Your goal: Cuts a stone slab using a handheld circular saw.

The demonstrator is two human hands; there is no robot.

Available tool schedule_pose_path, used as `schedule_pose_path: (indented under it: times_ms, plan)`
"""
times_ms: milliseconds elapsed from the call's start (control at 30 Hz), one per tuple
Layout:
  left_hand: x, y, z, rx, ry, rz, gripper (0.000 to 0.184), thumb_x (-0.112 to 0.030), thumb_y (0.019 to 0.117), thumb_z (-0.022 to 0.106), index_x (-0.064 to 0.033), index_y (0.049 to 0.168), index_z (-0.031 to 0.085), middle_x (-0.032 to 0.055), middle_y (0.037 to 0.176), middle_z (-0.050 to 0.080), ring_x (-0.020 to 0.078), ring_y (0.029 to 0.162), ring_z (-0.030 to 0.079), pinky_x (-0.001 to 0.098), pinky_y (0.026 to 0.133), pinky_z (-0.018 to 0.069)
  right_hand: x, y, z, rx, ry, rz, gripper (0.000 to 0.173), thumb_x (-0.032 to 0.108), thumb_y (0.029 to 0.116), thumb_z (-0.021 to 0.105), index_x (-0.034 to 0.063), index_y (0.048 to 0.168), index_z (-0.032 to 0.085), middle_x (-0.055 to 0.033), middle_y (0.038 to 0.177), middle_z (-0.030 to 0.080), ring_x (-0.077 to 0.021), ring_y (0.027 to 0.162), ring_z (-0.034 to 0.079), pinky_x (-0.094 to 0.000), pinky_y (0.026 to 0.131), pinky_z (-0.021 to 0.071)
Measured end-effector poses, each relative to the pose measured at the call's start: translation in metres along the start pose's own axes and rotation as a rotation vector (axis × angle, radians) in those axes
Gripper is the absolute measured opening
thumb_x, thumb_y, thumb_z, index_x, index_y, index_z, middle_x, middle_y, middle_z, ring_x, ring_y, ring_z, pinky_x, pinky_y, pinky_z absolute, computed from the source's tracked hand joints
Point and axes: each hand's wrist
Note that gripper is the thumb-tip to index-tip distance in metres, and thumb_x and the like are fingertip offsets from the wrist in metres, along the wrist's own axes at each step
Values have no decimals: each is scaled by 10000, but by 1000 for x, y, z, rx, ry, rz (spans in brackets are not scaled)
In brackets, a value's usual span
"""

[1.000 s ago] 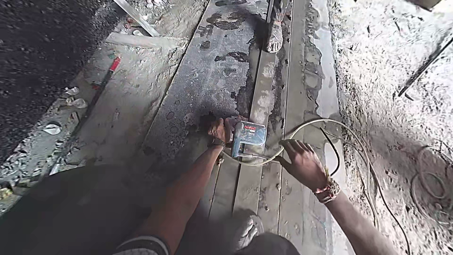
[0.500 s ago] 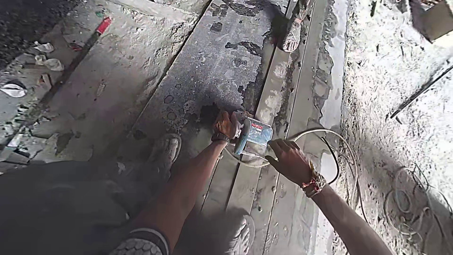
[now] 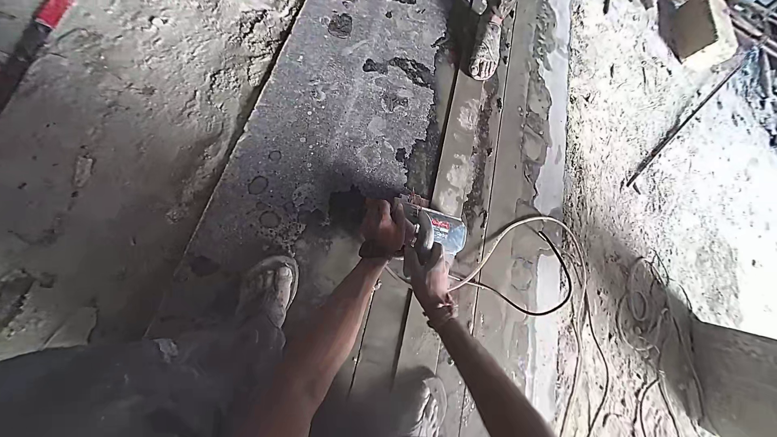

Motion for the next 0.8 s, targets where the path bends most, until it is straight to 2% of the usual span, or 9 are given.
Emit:
schedule_pose_path:
  times_ms: [100, 167, 300, 433, 633, 700, 767, 800]
  plan:
    - [2, 2, 9, -54, -20, 31, 498, -392, 996, 449, 29, 826, 655, 189, 800, 679, 340, 782, 714, 479, 659, 570, 3, 10, 34, -269, 229, 44, 430, 314, 923, 754, 8, 1206, 649, -147, 920, 715, -267, 837, 692, -506, 794, 548]
    - [1, 3, 6, -36, -23, 12, 482, -370, 987, 459, 38, 824, 657, 200, 798, 679, 343, 781, 718, 474, 667, 577, 8, 13, 45, -400, 269, 41, 383, 253, 883, 782, -6, 1149, 685, -160, 900, 719, -289, 834, 691, -525, 788, 537]
    - [-1, 10, 10, -103, -36, 37, 453, -338, 981, 485, 29, 785, 665, 173, 757, 676, 306, 739, 710, 420, 666, 583, 22, 19, 53, -550, 151, 115, 462, 262, 870, 791, -4, 1226, 662, -206, 939, 735, -384, 870, 717, -592, 788, 548]
    - [-2, 12, 16, -112, -55, 29, 453, -342, 989, 493, 26, 795, 675, 161, 743, 667, 280, 713, 699, 404, 646, 576, 27, 23, 60, -671, 106, 139, 447, 245, 852, 788, 11, 1213, 667, -188, 896, 737, -380, 810, 720, -600, 727, 549]
    - [3, 13, 19, -100, -48, 2, 419, -336, 978, 519, 0, 777, 667, 131, 714, 652, 260, 683, 687, 393, 628, 575, 28, 27, 61, -666, 115, 87, 433, 207, 856, 785, -31, 1195, 658, -200, 915, 728, -356, 823, 714, -573, 763, 552]
    - [2, 14, 19, -101, -51, 5, 420, -336, 977, 512, 0, 770, 658, 133, 705, 644, 264, 674, 682, 398, 614, 568, 19, 31, 56, -561, 256, 42, 373, 190, 866, 775, -13, 1165, 684, -138, 892, 732, -242, 786, 708, -481, 750, 569]
    - [0, 16, 18, -68, -44, 0, 431, -340, 988, 501, 0, 769, 651, 140, 709, 647, 278, 683, 689, 412, 615, 569, 6, 39, 47, -365, 496, -17, 334, 155, 855, 760, -7, 1138, 689, -58, 857, 723, -96, 715, 682, -316, 697, 594]
    - [-1, 18, 17, -42, -38, -9, 427, -338, 978, 502, -1, 762, 649, 144, 714, 653, 287, 691, 697, 422, 617, 572, 4, 43, 42, -290, 564, -40, 348, 145, 838, 749, -21, 1136, 680, -51, 841, 714, -76, 690, 672, -285, 671, 594]
Point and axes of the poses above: each hand's wrist, its own y-axis towards the middle knuckle, its own z-axis out of the palm, x = y × z
